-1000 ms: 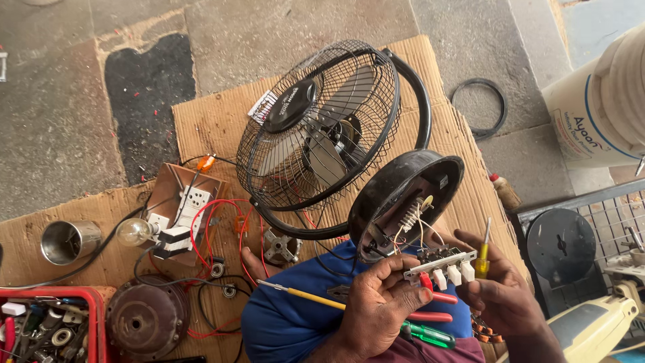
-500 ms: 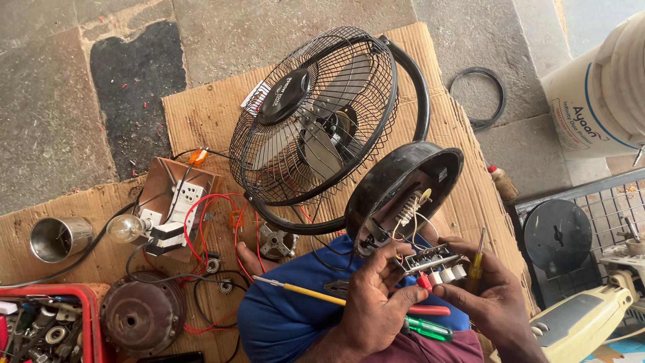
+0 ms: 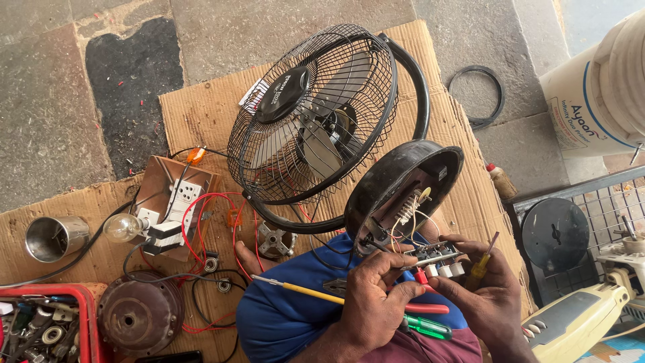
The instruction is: The person repairs a table fan by opening its base with a screwdriver and manipulating the internal wires and a switch component.
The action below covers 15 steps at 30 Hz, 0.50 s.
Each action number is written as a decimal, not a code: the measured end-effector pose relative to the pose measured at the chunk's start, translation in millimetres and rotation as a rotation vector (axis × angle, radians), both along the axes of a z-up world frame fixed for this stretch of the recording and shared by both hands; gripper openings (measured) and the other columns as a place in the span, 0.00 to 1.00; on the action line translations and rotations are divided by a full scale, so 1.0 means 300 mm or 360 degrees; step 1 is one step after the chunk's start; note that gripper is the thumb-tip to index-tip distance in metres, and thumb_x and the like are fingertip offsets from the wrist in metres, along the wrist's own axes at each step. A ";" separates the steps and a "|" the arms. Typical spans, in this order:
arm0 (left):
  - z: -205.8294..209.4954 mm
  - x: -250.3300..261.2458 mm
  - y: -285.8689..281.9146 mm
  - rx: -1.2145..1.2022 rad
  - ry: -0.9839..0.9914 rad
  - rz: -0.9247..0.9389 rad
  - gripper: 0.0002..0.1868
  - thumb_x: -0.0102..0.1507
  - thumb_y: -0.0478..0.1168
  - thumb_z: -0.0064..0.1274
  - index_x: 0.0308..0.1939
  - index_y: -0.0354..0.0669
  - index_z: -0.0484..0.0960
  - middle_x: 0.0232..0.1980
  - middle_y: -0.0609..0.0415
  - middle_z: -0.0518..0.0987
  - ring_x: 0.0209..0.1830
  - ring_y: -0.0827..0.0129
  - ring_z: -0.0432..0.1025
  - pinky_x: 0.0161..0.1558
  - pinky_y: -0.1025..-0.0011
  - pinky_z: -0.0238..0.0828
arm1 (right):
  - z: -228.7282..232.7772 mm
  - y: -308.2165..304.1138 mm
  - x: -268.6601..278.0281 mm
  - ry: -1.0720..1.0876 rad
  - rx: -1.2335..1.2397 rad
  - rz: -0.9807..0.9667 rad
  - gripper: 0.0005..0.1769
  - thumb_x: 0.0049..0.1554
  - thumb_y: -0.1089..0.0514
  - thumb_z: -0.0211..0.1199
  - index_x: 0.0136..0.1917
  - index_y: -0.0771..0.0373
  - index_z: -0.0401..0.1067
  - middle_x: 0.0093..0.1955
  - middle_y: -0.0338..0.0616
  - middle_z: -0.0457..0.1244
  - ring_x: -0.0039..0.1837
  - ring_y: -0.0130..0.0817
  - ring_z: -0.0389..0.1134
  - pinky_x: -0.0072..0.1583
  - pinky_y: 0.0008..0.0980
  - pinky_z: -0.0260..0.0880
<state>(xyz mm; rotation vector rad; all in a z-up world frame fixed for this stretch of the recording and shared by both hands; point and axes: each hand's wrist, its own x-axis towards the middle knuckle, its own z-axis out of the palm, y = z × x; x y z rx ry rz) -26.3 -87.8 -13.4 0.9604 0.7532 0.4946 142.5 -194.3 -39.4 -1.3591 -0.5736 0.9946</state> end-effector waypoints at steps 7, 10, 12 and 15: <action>0.008 -0.002 0.006 0.0151 0.0037 -0.0061 0.15 0.61 0.21 0.57 0.51 0.27 0.76 0.61 0.42 0.74 0.57 0.61 0.80 0.51 0.71 0.82 | 0.051 0.020 0.038 0.0147 -0.0214 0.0159 0.43 0.45 0.74 0.71 0.72 0.70 0.60 0.62 0.60 0.65 0.59 0.38 0.72 0.56 0.38 0.79; 0.019 -0.001 0.012 0.0213 0.0127 -0.0086 0.14 0.60 0.22 0.59 0.49 0.29 0.78 0.60 0.43 0.75 0.55 0.62 0.81 0.50 0.72 0.85 | 0.058 0.031 0.040 0.0156 -0.0283 0.0176 0.46 0.44 0.74 0.72 0.74 0.69 0.60 0.58 0.56 0.67 0.57 0.36 0.72 0.55 0.36 0.78; 0.025 0.000 0.015 0.0283 0.0193 -0.0091 0.14 0.59 0.23 0.61 0.47 0.31 0.80 0.59 0.43 0.76 0.53 0.63 0.81 0.48 0.73 0.87 | 0.060 0.032 0.043 0.0142 -0.0382 0.0162 0.46 0.42 0.73 0.72 0.72 0.68 0.60 0.58 0.53 0.68 0.56 0.35 0.73 0.54 0.36 0.79; 0.029 -0.003 0.017 0.0474 0.0262 -0.0076 0.15 0.57 0.25 0.64 0.46 0.33 0.82 0.58 0.44 0.78 0.52 0.62 0.81 0.46 0.72 0.86 | 0.043 0.025 0.040 0.0169 -0.0386 0.0163 0.46 0.43 0.73 0.72 0.73 0.67 0.60 0.56 0.53 0.67 0.54 0.35 0.73 0.53 0.35 0.78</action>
